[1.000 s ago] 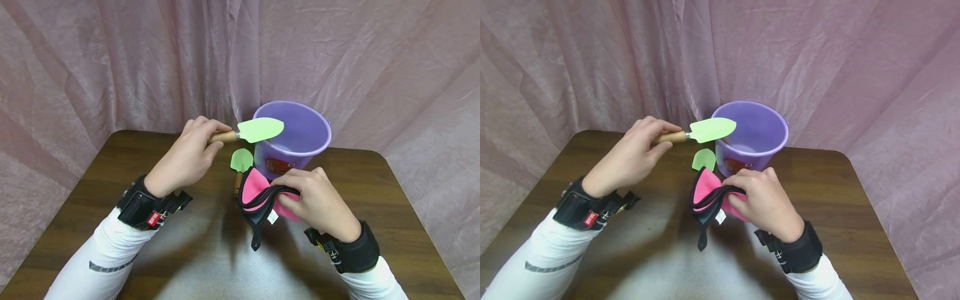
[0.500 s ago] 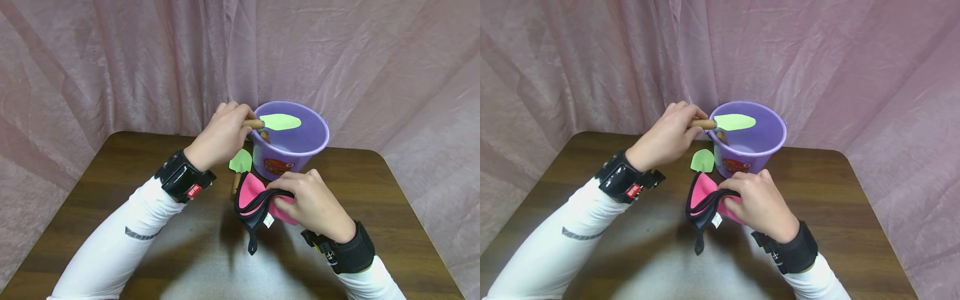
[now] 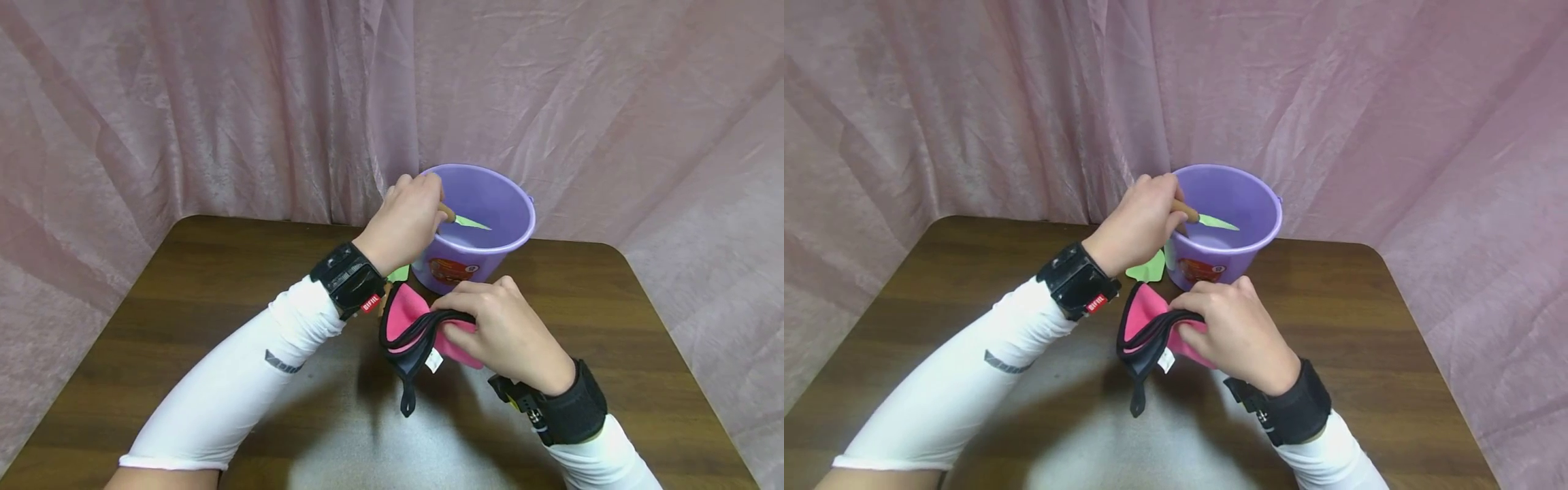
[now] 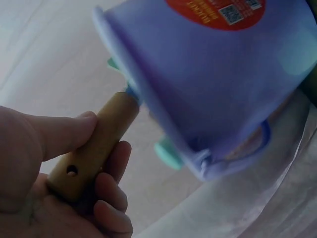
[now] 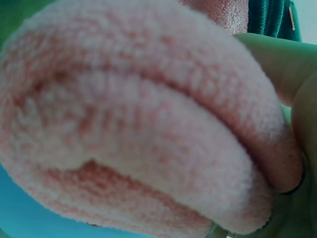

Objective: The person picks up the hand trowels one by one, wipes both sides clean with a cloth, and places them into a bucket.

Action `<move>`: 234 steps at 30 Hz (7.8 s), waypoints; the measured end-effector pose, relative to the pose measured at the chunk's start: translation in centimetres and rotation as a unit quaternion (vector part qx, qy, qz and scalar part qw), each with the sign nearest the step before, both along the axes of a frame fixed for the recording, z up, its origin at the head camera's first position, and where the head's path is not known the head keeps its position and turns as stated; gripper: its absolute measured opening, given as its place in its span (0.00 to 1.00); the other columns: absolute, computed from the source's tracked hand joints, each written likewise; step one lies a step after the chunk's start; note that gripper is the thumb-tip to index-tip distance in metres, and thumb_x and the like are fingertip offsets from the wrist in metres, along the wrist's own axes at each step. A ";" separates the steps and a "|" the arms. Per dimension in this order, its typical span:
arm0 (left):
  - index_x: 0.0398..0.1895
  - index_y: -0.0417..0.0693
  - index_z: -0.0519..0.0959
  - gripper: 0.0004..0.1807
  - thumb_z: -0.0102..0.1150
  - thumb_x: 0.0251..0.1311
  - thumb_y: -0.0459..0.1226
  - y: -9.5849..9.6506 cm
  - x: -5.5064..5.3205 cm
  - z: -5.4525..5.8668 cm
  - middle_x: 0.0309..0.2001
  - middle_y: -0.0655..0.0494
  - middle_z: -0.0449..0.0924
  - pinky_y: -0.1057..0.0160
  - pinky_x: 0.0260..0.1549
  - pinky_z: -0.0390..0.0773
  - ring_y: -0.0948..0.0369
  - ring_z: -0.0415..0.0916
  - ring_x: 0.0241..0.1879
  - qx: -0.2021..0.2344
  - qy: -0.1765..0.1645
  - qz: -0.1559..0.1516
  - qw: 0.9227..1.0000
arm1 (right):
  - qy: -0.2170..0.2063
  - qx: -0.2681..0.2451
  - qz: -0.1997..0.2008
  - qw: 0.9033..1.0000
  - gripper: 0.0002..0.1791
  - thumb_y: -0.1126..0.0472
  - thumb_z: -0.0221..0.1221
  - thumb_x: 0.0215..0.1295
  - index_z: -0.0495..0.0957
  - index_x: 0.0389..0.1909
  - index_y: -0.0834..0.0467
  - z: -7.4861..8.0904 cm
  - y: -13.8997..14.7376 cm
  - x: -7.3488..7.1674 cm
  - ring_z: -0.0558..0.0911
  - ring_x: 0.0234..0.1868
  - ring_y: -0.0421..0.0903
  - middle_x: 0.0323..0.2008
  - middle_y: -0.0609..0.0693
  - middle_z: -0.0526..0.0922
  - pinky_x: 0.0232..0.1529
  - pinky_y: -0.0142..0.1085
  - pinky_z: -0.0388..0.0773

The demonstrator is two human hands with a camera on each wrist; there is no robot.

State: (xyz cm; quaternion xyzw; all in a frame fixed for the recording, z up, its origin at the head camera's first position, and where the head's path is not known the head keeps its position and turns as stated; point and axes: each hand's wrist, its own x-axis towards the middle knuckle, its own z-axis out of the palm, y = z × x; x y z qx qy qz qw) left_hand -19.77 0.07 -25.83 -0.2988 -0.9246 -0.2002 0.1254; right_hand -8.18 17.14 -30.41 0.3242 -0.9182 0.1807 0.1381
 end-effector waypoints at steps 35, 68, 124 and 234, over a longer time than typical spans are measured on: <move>0.45 0.63 0.87 0.14 0.53 0.71 0.52 0.4 -1.6 -2.4 0.37 0.67 0.83 0.55 0.40 0.61 0.61 0.72 0.38 -0.093 0.044 -0.050 0.993 | 0.006 0.001 0.004 1.000 0.10 0.57 0.67 0.56 0.86 0.39 0.42 -0.4 -0.1 -0.8 0.78 0.33 0.33 0.34 0.33 0.82 0.32 0.38 0.65; 0.54 0.43 0.76 0.20 0.63 0.64 0.44 -6.4 1.7 -6.8 0.41 0.54 0.74 0.60 0.36 0.73 0.59 0.72 0.39 0.152 -0.053 0.115 0.980 | -0.045 -0.043 -0.025 0.998 0.10 0.63 0.65 0.59 0.83 0.41 0.48 0.3 0.6 -0.9 0.75 0.31 0.37 0.33 0.35 0.79 0.36 0.34 0.75; 0.50 0.36 0.71 0.14 0.53 0.70 0.38 -9.5 4.7 -11.1 0.42 0.44 0.68 0.48 0.31 0.76 0.46 0.76 0.29 0.110 -0.104 0.184 0.971 | 0.009 -0.123 -0.037 0.992 0.11 0.67 0.59 0.61 0.77 0.45 0.58 -0.3 0.1 -1.8 0.76 0.33 0.39 0.37 0.43 0.80 0.35 0.34 0.75; 0.49 0.39 0.76 0.16 0.67 0.59 0.31 -9.9 10.5 -5.3 0.48 0.51 0.74 0.59 0.45 0.77 0.57 0.78 0.44 0.184 0.117 -0.009 0.976 | 0.358 -0.146 -0.156 0.909 0.17 0.66 0.60 0.60 0.85 0.49 0.55 0.8 -0.4 -1.6 0.80 0.29 0.56 0.34 0.57 0.82 0.27 0.51 0.59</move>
